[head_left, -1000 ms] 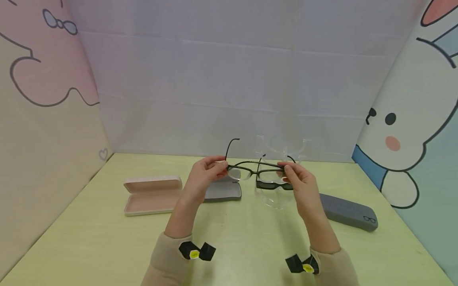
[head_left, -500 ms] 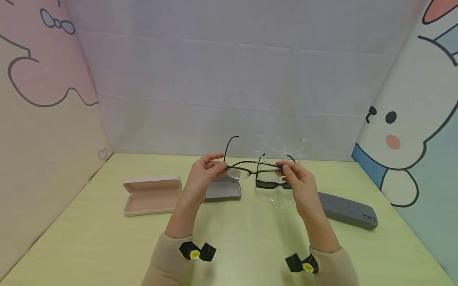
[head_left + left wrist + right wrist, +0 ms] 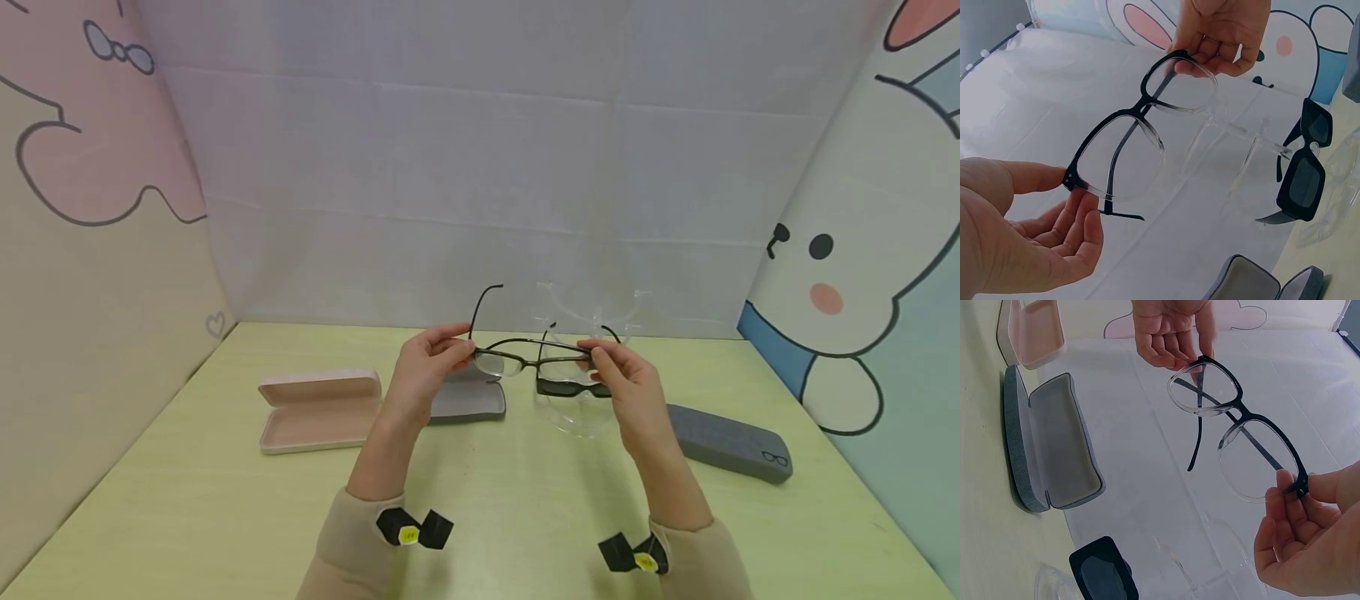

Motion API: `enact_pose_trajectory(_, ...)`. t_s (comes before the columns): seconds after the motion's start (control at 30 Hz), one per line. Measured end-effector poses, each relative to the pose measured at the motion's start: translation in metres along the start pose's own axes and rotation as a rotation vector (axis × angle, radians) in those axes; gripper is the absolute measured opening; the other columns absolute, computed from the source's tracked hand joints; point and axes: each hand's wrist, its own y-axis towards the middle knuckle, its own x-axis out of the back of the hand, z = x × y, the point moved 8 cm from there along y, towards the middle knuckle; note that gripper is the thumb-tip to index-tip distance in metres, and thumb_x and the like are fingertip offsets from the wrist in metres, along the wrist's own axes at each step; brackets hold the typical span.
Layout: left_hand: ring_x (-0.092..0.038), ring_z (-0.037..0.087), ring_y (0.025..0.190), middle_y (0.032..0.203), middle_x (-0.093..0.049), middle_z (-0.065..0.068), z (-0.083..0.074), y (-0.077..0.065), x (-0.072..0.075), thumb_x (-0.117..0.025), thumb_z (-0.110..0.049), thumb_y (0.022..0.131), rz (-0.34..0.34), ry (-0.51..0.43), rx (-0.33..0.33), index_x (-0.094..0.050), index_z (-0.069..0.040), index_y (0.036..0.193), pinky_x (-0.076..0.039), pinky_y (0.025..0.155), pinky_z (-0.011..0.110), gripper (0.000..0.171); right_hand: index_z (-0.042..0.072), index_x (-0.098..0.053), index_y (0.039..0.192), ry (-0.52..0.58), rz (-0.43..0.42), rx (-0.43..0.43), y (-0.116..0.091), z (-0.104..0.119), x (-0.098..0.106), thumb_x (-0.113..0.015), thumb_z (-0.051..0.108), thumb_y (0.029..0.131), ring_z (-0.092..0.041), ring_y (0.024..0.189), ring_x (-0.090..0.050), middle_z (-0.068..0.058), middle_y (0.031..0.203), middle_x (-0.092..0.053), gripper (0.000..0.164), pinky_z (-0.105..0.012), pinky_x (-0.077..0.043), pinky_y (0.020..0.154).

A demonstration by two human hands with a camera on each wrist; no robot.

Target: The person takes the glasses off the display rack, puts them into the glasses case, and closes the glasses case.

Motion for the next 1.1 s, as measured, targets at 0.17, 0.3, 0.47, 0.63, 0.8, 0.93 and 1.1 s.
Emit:
enact_pose_trajectory(0.17, -0.06, 0.015, 0.079, 0.085, -0.064, 0.002, 0.0002, 0.0007, 0.0009, -0.06, -0.006, 0.086, -0.015, 0.013, -0.01, -0.061, -0.002, 0.115, -0.049, 0.077, 0.027, 0.029, -0.009, -0.054, 0.114, -0.011, 0.0, 0.004, 0.0004, -0.0006, -0.0001, -0.047, 0.017, 0.095, -0.003, 0.082, -0.056, 0.014, 0.077, -0.063, 0.034, -0.019, -0.045, 0.076)
enact_pose_trajectory(0.3, -0.06, 0.017, 0.079, 0.086, -0.064, 0.003, -0.0008, 0.0003, 0.0013, -0.06, -0.006, 0.086, -0.021, 0.015, -0.016, -0.061, -0.002, 0.114, -0.049, 0.075, 0.025, 0.028, -0.01, -0.054, 0.115, -0.018, 0.001, -0.002, 0.0008, -0.0013, -0.0001, -0.047, 0.017, 0.096, -0.003, 0.083, -0.056, 0.015, 0.077, -0.063, 0.033, -0.019, -0.045, 0.077)
enact_pose_trajectory(0.47, -0.06, 0.011, 0.075, 0.086, -0.064, 0.003, -0.0013, 0.0001, 0.0018, -0.06, -0.006, 0.086, -0.027, 0.016, -0.017, -0.061, -0.001, 0.114, -0.049, 0.075, 0.024, 0.028, -0.009, -0.054, 0.115, -0.022, 0.003, -0.002, 0.0011, -0.0019, -0.0004, -0.047, 0.016, 0.096, -0.003, 0.083, -0.056, 0.015, 0.079, -0.063, 0.032, -0.019, -0.045, 0.076)
enact_pose_trajectory(0.63, -0.06, 0.011, 0.075, 0.086, -0.064, 0.003, -0.0022, -0.0005, 0.0025, -0.06, -0.005, 0.086, -0.034, 0.011, -0.02, -0.062, -0.001, 0.113, -0.049, 0.075, 0.024, 0.028, -0.009, -0.054, 0.115, -0.025, 0.006, 0.002, 0.0013, -0.002, -0.0013, -0.047, 0.016, 0.096, -0.003, 0.083, -0.056, 0.016, 0.08, -0.063, 0.033, -0.018, -0.045, 0.076)
enact_pose_trajectory(0.8, -0.06, 0.013, 0.076, 0.088, -0.064, 0.002, -0.0026, -0.0011, 0.0022, -0.059, -0.006, 0.086, -0.029, 0.024, -0.022, -0.063, -0.002, 0.113, -0.049, 0.079, 0.028, 0.028, -0.009, -0.053, 0.117, -0.037, 0.01, -0.006, 0.0009, -0.0026, -0.0015, -0.046, 0.017, 0.096, -0.004, 0.084, -0.056, 0.016, 0.082, -0.062, 0.034, -0.018, -0.045, 0.076)
enact_pose_trajectory(0.93, -0.06, 0.012, 0.077, 0.096, -0.063, 0.004, -0.0024, -0.0019, 0.0007, -0.058, -0.006, 0.086, -0.014, 0.04, -0.016, -0.064, -0.002, 0.113, -0.047, 0.084, 0.034, 0.027, -0.009, -0.053, 0.117, -0.041, 0.011, -0.012, 0.0007, -0.0027, -0.0019, -0.046, 0.017, 0.096, -0.006, 0.084, -0.055, 0.014, 0.084, -0.062, 0.034, -0.018, -0.045, 0.076)
enact_pose_trajectory(1.1, -0.059, 0.009, 0.077, 0.099, -0.062, 0.005, -0.0011, -0.0014, 0.0002, -0.057, -0.006, 0.087, -0.004, 0.036, -0.016, -0.064, -0.002, 0.112, -0.046, 0.089, 0.039, 0.026, -0.009, -0.053, 0.117, -0.037, 0.013, -0.011, 0.0011, -0.0026, -0.0023, -0.046, 0.016, 0.096, -0.006, 0.084, -0.055, 0.011, 0.087, -0.062, 0.033, -0.018, -0.045, 0.076)
